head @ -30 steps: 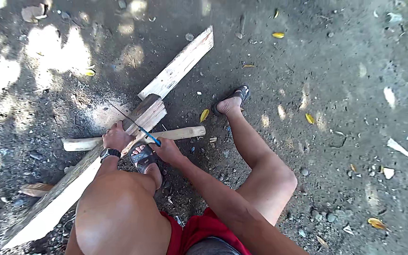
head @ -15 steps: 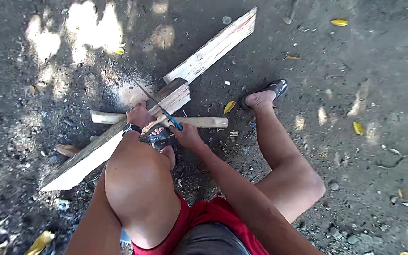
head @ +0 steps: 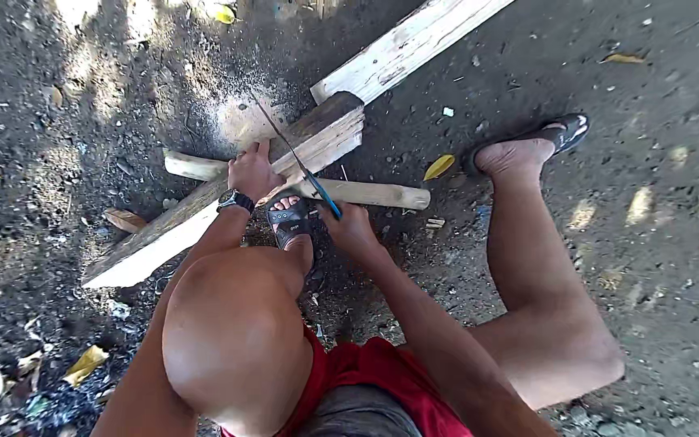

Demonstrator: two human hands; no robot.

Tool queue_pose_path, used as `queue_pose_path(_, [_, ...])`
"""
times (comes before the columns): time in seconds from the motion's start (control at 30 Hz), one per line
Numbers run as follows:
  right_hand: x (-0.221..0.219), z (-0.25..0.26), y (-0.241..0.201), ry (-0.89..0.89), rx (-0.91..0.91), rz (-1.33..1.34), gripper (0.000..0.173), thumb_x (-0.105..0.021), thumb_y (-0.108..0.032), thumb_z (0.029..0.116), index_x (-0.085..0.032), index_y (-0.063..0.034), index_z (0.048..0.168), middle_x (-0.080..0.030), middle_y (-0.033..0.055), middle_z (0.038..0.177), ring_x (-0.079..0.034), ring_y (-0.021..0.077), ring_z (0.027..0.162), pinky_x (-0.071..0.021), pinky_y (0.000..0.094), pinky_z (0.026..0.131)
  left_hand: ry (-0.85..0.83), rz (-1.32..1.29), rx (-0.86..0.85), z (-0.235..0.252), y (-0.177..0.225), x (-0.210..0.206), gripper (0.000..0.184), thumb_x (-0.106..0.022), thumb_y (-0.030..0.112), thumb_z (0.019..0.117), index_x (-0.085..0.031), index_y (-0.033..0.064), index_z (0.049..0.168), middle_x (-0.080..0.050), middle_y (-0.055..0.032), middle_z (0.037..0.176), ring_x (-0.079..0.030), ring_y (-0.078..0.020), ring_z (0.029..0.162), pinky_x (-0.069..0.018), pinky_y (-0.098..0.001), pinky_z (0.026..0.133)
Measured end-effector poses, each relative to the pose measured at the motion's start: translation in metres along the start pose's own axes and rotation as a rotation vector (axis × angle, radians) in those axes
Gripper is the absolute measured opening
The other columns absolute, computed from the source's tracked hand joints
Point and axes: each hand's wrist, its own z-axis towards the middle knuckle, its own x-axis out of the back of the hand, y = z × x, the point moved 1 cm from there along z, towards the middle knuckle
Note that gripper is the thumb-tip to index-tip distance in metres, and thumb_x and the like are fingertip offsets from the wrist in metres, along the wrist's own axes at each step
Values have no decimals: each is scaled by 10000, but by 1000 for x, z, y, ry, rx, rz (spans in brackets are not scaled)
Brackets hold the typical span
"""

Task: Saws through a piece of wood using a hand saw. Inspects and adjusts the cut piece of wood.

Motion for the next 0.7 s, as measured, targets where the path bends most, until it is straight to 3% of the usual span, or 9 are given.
queue_pose_path(0.07, [3, -12, -1, 5, -4, 54, 503, -531, -558, 1030, -676, -76, 1037, -615, 137, 718, -610, 302, 574, -532, 522, 527, -13, 3, 3, -2, 2, -2, 984, -857, 537, 678, -461, 196, 1512, -609, -140, 1393, -639, -414, 1165, -503, -684, 914])
queue_pose_path(0.13, [11, -44, 8, 34, 2, 47, 499, -543, -560, 1023, -680, -81, 1010, -612, 113, 698, -616, 280, 588, -539, 516, 549, -18, -1, 15, -4, 3, -1, 997, -864, 533, 674, -456, 197, 1520, -609, -145, 1400, -642, -418, 1165, -501, -688, 920])
queue_pose_path(0.2, [22, -107, 42, 72, -20, -21, 490, -544, -554, 1016, -684, -90, 948, -600, 64, 653, -610, 223, 583, -530, 471, 561, -10, 3, 8, 0, 2, 4, 983, -849, 532, 693, -453, 182, 1522, -606, -164, 1396, -639, -428, 1165, -498, -692, 916])
queue_pose_path(0.33, [52, -230, 77, 158, -44, -75, 417, -575, -496, 1008, -661, -122, 844, -523, -36, 559, -488, 65, 460, -427, 297, 426, 4, 4, -7, 0, 3, 1, 963, -828, 529, 716, -456, 157, 1523, -605, -172, 1395, -634, -424, 1177, -497, -683, 918])
queue_pose_path(0.4, [47, -194, 60, 124, -28, -108, 411, -571, -461, 1017, -683, -90, 880, -553, 8, 576, -534, 122, 480, -463, 344, 448, 3, 10, -10, -2, 3, -2, 974, -829, 537, 712, -449, 161, 1527, -603, -162, 1396, -628, -414, 1188, -499, -672, 920])
queue_pose_path(0.5, [20, -48, 19, -15, -20, -56, 437, -560, -413, 1044, -721, -6, 1038, -683, 172, 766, -691, 326, 704, -573, 552, 674, 23, 1, -17, 6, 0, 1, 978, -839, 545, 710, -448, 169, 1524, -601, -162, 1398, -618, -428, 1199, -497, -681, 920])
queue_pose_path(0.57, [0, 14, -4, -20, -2, -10, 474, -533, -473, 1049, -701, -34, 994, -661, 160, 758, -677, 328, 690, -565, 563, 648, 1, 4, 0, 0, -3, -4, 977, -839, 550, 704, -449, 179, 1520, -599, -145, 1410, -619, -418, 1204, -496, -681, 927])
queue_pose_path(0.63, [-3, 35, -17, -6, -28, 23, 491, -538, -516, 1029, -694, -54, 975, -658, 136, 766, -671, 313, 713, -554, 555, 666, 1, 21, -1, 6, 2, 1, 978, -845, 548, 689, -462, 182, 1511, -605, -141, 1405, -629, -415, 1190, -498, -683, 922])
queue_pose_path(0.7, [-2, 4, -14, 25, 0, 54, 514, -523, -553, 1034, -666, -62, 984, -620, 135, 728, -631, 309, 623, -536, 535, 564, -15, 21, 26, -2, 4, 1, 984, -854, 543, 676, -466, 191, 1509, -612, -144, 1397, -638, -418, 1178, -502, -688, 916])
